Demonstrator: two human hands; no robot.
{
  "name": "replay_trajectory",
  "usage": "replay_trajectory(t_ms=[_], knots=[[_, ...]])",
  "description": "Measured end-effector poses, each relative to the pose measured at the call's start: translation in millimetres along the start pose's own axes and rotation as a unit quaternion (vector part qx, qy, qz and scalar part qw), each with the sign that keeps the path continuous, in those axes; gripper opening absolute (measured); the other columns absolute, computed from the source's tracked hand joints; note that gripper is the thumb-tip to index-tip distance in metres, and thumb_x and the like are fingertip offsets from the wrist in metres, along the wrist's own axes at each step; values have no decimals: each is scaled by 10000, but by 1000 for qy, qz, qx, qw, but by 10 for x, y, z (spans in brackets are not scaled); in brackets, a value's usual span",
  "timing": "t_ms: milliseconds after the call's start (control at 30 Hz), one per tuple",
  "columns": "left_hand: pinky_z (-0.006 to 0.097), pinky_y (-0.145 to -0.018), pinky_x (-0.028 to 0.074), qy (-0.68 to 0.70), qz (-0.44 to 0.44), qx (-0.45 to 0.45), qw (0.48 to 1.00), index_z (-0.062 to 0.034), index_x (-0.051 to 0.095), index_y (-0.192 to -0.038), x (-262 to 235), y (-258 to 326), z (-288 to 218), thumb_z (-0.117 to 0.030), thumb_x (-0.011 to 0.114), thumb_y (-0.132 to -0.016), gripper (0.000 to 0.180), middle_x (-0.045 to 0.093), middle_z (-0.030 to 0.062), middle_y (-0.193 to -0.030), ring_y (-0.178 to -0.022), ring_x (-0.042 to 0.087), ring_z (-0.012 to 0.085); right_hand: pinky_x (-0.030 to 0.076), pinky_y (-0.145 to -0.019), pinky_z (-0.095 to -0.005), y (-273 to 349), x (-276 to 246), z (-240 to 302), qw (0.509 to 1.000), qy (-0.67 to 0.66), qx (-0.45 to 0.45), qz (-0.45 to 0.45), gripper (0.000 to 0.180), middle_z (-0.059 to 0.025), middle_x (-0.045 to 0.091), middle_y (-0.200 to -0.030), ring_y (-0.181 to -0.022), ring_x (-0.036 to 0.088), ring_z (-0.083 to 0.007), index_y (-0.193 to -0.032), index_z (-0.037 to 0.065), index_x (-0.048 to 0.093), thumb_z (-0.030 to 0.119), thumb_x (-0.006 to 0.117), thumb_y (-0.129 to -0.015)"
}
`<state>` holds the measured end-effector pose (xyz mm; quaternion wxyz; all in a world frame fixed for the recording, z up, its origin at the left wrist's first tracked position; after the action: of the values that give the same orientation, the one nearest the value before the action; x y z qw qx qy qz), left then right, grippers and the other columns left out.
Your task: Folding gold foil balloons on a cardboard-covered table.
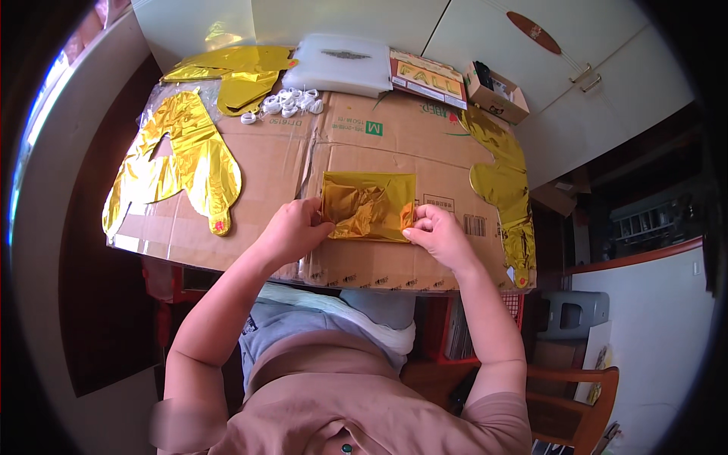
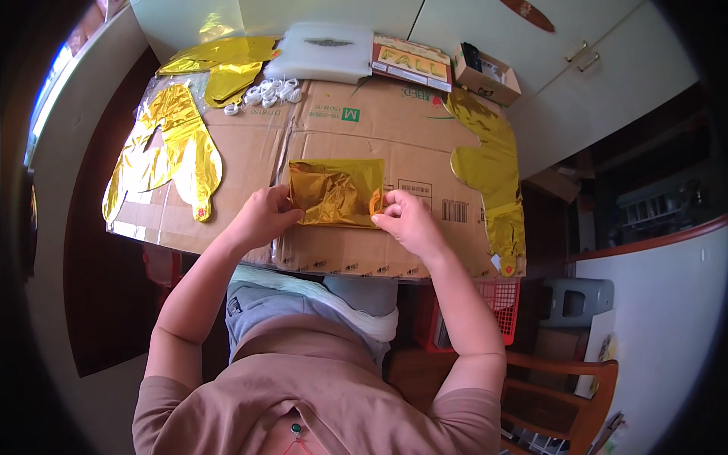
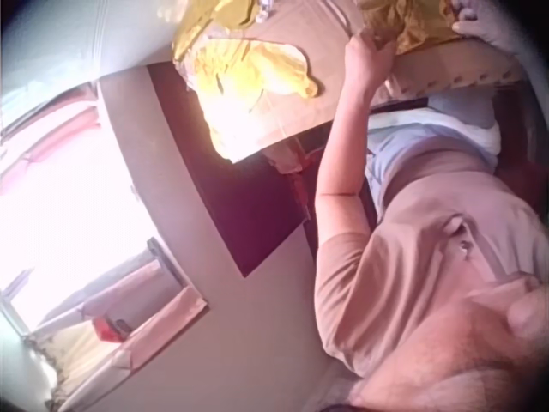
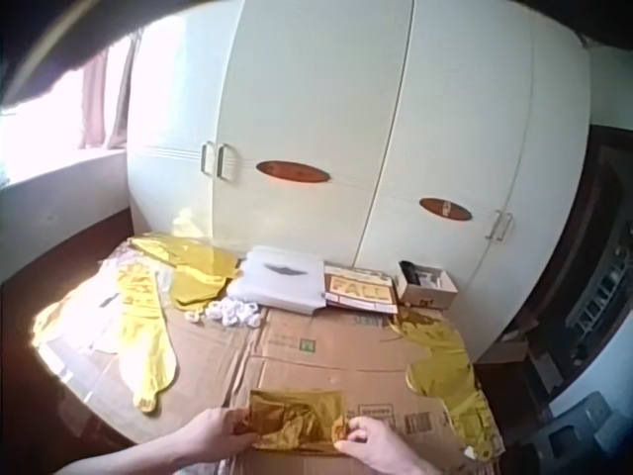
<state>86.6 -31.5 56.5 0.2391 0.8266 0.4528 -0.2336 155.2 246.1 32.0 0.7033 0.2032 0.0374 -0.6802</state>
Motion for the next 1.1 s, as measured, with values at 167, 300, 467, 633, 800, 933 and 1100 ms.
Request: replay_trajectory(t_ms=[167, 300, 467, 633, 800, 933, 1100], knots=[[425, -712, 521, 31, 7, -1, 999, 15, 656, -977, 23, -24, 50, -227, 718, -852, 280, 691, 185, -785, -761, 687, 335, 511, -758, -237, -12, 2, 12, 1000, -4, 3, 19, 125, -10, 693, -886, -815, 619, -68, -1008, -5, 684, 74, 711, -914], [390, -689, 507, 23, 9, 0, 1000, 12, 659, -999, 39, -48, 64, -210, 708, -866, 263, 676, 145, -761, -721, 647, 264, 498, -672, -234, -17, -37, 33, 997, 64, 44, 10, 141, 0, 678, -824, -723, 590, -59, -895, 8, 692, 143, 726, -918], [326, -664, 487, 3, 15, -12, 1000, 4, 671, -1039, 13, -48, 15, -175, 694, -888, 235, 663, 85, -744, -673, 593, 143, 464, -577, -228, 13, -16, 134, 995, 65, 72, 16, 205, 1, 659, -749, -630, 551, -56, -842, 21, 691, 207, 736, -916], [362, -750, 529, 19, 9, 8, 1000, 15, 668, -1072, 14, -65, 48, -200, 693, -884, 287, 709, 147, -830, -781, 678, 251, 423, -519, -212, -30, -44, 114, 989, 76, 102, 79, 224, -2, 655, -709, -564, 516, -46, -795, 31, 691, 215, 737, -915], [350, -796, 549, 105, 5, -13, 994, 35, 649, -1216, -25, -55, 98, -192, 697, -879, 410, 742, 132, -878, -843, 715, 222, 400, -495, -212, -8, -23, 129, 990, 76, 103, 58, 242, -3, 655, -693, -540, 493, -38, -757, 36, 687, 212, 738, -914], [311, -807, 555, 129, -9, -9, 992, 41, 596, -1313, -32, -12, 108, -133, 720, -854, 506, 745, 103, -913, -857, 709, 163, 393, -498, -223, 8, -3, 111, 991, 103, 85, 33, 246, -9, 665, -701, -543, 483, -34, -753, 33, 690, 212, 741, -914], [279, -815, 560, 218, -19, 8, 976, 38, 505, -1413, 83, 22, 165, -27, 720, -824, 631, 733, 90, -964, -872, 700, 127, 383, -500, -235, -15, 21, -27, 992, 112, 43, 29, 240, -8, 676, -706, -541, 473, -27, -763, 31, 702, 213, 744, -914]])
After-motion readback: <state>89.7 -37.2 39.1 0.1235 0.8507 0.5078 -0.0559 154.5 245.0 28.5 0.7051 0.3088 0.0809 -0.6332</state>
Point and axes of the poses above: each hand's wrist, its own y-axis away from the middle knuckle, its own x-axis out of the palm, z = x × y, the point moved 3 cm from there along -y, towards the middle knuckle
